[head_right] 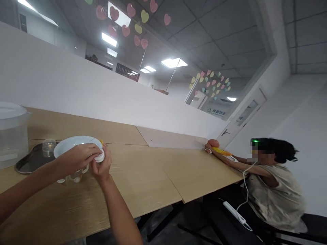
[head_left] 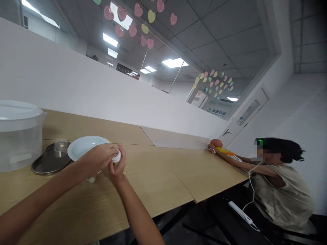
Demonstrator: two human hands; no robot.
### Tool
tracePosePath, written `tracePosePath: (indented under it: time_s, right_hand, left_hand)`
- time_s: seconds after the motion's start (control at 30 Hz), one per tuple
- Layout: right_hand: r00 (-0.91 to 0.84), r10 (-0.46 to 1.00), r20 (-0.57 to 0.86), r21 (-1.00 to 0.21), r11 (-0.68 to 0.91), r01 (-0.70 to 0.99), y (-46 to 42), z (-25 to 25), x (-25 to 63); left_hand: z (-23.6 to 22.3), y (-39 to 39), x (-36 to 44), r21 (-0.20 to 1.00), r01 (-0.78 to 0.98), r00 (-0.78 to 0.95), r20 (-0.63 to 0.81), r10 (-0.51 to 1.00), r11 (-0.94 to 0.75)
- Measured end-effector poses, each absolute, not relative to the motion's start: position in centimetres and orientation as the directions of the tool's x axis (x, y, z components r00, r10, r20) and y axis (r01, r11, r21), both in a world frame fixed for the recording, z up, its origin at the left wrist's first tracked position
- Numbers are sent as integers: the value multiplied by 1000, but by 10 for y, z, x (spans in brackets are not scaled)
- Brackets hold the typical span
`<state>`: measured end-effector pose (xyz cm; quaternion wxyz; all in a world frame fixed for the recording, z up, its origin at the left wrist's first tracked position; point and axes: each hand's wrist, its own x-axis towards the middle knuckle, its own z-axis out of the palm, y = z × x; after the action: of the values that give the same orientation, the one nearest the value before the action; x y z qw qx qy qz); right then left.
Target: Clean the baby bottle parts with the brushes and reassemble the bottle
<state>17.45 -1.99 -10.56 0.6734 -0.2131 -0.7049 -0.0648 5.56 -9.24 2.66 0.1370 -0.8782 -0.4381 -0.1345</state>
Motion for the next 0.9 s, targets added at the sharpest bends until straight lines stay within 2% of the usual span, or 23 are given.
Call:
tracePosePath:
  time_s: [0.07, 0.2, 0.4, 0.6, 0.73, 0.9]
  right_hand:
    - [-25, 175, 984, -147, 890, 432, -14, -107, 175]
    - [-51, 151, 987, -104, 855, 509, 0, -113, 182]
    - [-118, 229, 966, -136, 844, 519, 16, -123, 192]
    - [-154, 203, 967, -117, 891, 439, 25, -130, 192]
    - [-179, 216, 960, -115, 885, 451, 28, -132, 192]
    - [-240, 139, 961, -29, 912, 410, 27, -128, 193]
  left_hand:
    - [32, -95, 54, -128, 809, 584, 297, 756, -574]
    - [33, -97, 52, -86, 834, 545, 283, 789, -545]
    - [19, -99, 56, -11, 821, 540, 342, 769, -572]
    - [23, -116, 63, -34, 837, 529, 310, 790, -546]
    - [31, -129, 68, -58, 850, 518, 272, 811, -523]
    - [24, -128, 63, -43, 828, 544, 297, 784, -559]
